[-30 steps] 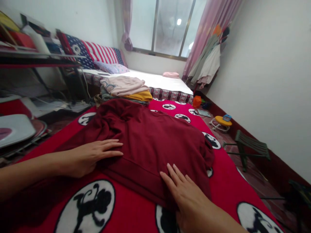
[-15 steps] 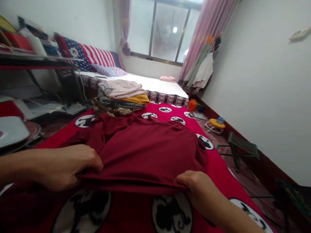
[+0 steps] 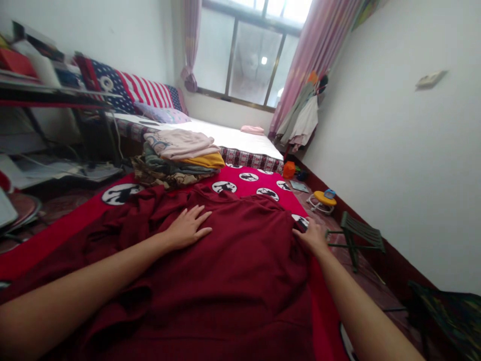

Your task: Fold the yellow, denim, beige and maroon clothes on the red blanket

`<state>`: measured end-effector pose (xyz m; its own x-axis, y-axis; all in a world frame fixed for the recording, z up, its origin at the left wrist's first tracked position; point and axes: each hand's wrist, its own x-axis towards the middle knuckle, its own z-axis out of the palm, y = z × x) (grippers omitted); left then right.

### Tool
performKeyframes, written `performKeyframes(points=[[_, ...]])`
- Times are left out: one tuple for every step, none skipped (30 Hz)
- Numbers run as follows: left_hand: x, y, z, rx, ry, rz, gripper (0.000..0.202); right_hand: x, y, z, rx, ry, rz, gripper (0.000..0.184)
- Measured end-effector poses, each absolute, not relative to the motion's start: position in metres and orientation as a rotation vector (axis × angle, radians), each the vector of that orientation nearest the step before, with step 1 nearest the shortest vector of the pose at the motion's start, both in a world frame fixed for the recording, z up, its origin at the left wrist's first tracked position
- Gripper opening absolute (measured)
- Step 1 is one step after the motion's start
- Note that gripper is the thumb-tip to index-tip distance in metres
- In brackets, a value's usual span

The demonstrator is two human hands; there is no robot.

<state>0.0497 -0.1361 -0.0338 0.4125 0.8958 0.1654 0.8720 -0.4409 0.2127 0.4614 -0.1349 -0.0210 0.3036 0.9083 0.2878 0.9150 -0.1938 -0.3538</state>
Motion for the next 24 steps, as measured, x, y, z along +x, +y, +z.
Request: performKeyframes(points=[[0.051,-0.132,-0.043,2.561,1.654,0.386,0.064,0.457,-0.132,-0.027,-2.102,-1.672,0.009,0.063],[0.05,-0.129,-0.05,2.562,1.681,0.384,0.065,0.45,-0.131,-0.03,-2.071,-1.733,0.033,0.061],[0.05,-0.128,-0.054,2.568,1.687,0.379,0.066,0.443,-0.132,-0.031,-2.03,-1.8,0.048,0.056],[0.049,-0.127,-0.056,2.577,1.684,0.371,0.066,0.436,-0.133,-0.03,-1.981,-1.856,0.048,0.051],[0.048,-0.127,-0.057,2.582,1.682,0.363,0.067,0.431,-0.136,-0.026,-1.935,-1.875,0.034,0.045],[0.048,-0.127,-0.058,2.586,1.68,0.359,0.067,0.428,-0.139,-0.02,-1.891,-1.842,0.002,0.04],[0.047,-0.128,-0.058,2.589,1.677,0.361,0.067,0.429,-0.143,-0.014,-1.849,-1.756,-0.059,0.035],[0.047,-0.128,-0.058,2.591,1.676,0.369,0.067,0.433,-0.147,-0.007,-1.806,-1.635,-0.146,0.033],[0.047,-0.128,-0.058,2.593,1.677,0.378,0.067,0.439,-0.152,0.0,-1.779,-1.478,-0.256,0.033],[0.047,-0.128,-0.058,2.594,1.679,0.388,0.067,0.448,-0.157,0.005,-1.789,-1.327,-0.366,0.034],[0.048,-0.128,-0.058,2.596,1.68,0.395,0.067,0.456,-0.162,0.008,-1.849,-1.243,-0.446,0.035],[0.048,-0.128,-0.059,2.597,1.681,0.401,0.067,0.464,-0.166,0.011,-1.972,-1.246,-0.474,0.035],[0.049,-0.128,-0.059,2.597,1.682,0.403,0.066,0.47,-0.17,0.013,-2.145,-1.334,-0.454,0.033],[0.049,-0.128,-0.059,2.595,1.684,0.401,0.066,0.472,-0.173,0.014,-2.329,-1.478,-0.417,0.03],[0.049,-0.128,-0.059,2.593,1.686,0.397,0.066,0.471,-0.175,0.016,-2.476,-1.638,-0.404,0.026],[0.05,-0.128,-0.059,2.589,1.688,0.393,0.066,0.466,-0.175,0.019,-2.545,-1.783,-0.448,0.024],[0.05,-0.129,-0.058,2.586,1.688,0.388,0.066,0.457,-0.174,0.022,-2.527,-1.872,-0.558,0.024],[0.05,-0.129,-0.058,2.582,1.689,0.385,0.066,0.445,-0.17,0.025,-2.429,-1.911,-0.683,0.026],[0.05,-0.129,-0.057,2.578,1.688,0.383,0.066,0.43,-0.164,0.027,-2.291,-1.926,-0.75,0.029],[0.05,-0.129,-0.057,2.574,1.685,0.384,0.067,0.414,-0.156,0.028,-2.159,-1.934,-0.723,0.031],[0.05,-0.129,-0.056,2.57,1.679,0.387,0.067,0.396,-0.147,0.027,-2.051,-1.946,-0.614,0.032],[0.05,-0.129,-0.055,2.565,1.673,0.39,0.067,0.379,-0.137,0.023,-1.982,-1.954,-0.453,0.033],[0.049,-0.13,-0.054,2.56,1.666,0.393,0.066,0.363,-0.127,0.017,-1.939,-1.964,-0.295,0.036],[0.049,-0.13,-0.053,2.555,1.66,0.395,0.065,0.348,-0.118,0.009,-1.924,-1.969,-0.172,0.042]])
